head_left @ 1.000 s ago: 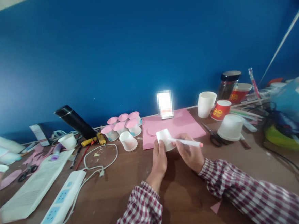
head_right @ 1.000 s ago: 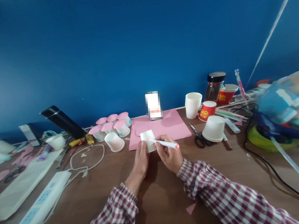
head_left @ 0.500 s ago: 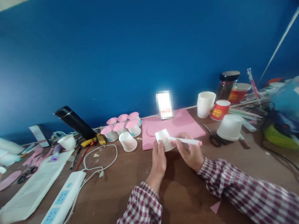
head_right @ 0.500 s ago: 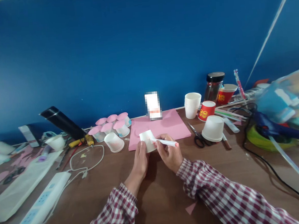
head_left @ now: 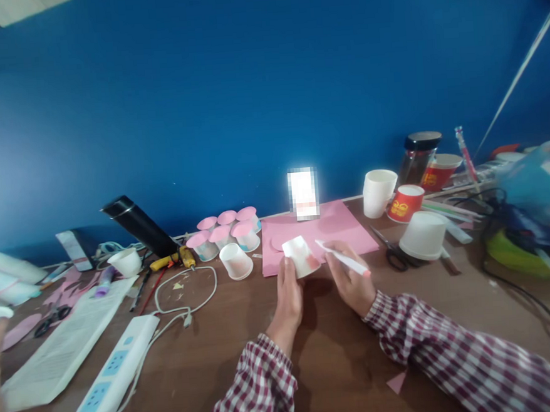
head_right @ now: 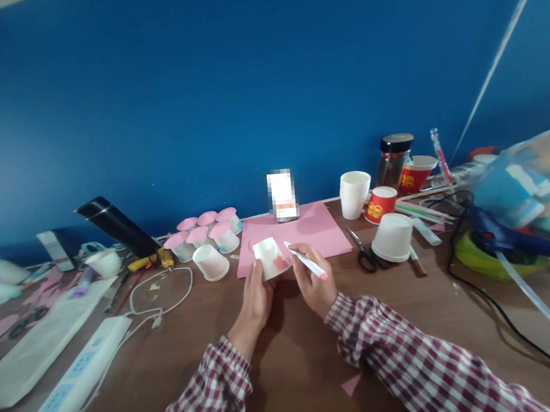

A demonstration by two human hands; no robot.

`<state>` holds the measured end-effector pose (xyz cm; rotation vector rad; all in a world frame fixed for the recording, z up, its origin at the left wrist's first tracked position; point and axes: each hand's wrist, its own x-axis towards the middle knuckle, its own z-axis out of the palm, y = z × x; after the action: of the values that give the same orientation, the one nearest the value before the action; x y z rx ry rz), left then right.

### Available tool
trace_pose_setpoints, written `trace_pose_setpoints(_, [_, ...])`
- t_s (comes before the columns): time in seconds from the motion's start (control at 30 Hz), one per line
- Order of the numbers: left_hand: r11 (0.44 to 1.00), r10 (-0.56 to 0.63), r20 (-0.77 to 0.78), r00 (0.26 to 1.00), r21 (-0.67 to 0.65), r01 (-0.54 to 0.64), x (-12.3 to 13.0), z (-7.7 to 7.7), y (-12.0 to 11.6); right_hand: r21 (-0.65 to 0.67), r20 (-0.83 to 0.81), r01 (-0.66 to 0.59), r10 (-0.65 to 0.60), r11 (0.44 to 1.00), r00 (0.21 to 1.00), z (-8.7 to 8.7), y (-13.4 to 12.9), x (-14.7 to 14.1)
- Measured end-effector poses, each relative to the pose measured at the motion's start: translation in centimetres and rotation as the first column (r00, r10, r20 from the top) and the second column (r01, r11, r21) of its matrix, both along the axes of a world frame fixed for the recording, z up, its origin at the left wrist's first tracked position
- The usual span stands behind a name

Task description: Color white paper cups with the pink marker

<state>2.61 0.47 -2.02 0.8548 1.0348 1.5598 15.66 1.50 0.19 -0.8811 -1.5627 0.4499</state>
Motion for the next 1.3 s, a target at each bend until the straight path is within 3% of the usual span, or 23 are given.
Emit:
trace_pose_setpoints(0.17, [1.000,0.003,0.082,0.997,-0.020,-0.001,-0.1,1.0,-0.1,0.005,0.028,0.017,-0.018,1.000,0.999,-0.3,0.2,-0.1])
trace_pose_setpoints(0.43, [0.997,-0.022,0.379,0.925,-0.061,0.049,-0.4,2.5,-0.1,0.024,0.158,-0.010,0.007,1.000,0.987,-1.0,0.5,-0.3])
trace_pose_setpoints(0.63, [0.999,0.005,0.406,0.914,-0.051,0.017,-0.6,2.6,0.1,0.046,0.195,-0.038,0.029,0.998,0.980,-1.1,0.5,-0.2])
trace_pose_setpoints(0.9, [0.997,0.069,0.317,0.946,0.012,-0.076,-0.6,2.1,0.3,0.025,0.235,-0.127,0.118,0.992,0.965,-0.8,0.4,-0.2])
trace_pose_setpoints(1.1, [0.987,0.128,0.033,0.991,0.093,-0.130,-1.2,1.7,0.2,0.013,0.234,-0.148,0.141,0.989,0.962,-0.6,0.2,-0.1])
trace_pose_setpoints(1.2, [0.964,0.254,-0.153,0.955,0.113,-0.239,-1.7,1.7,0.2,-0.019,0.205,-0.102,0.103,0.995,0.973,-0.7,0.3,0.0])
trace_pose_setpoints(1.3, [0.931,0.365,-0.322,0.874,0.096,-0.353,-2.0,1.8,0.3,-0.085,0.131,-0.055,0.066,0.995,0.989,-1.1,0.8,0.0])
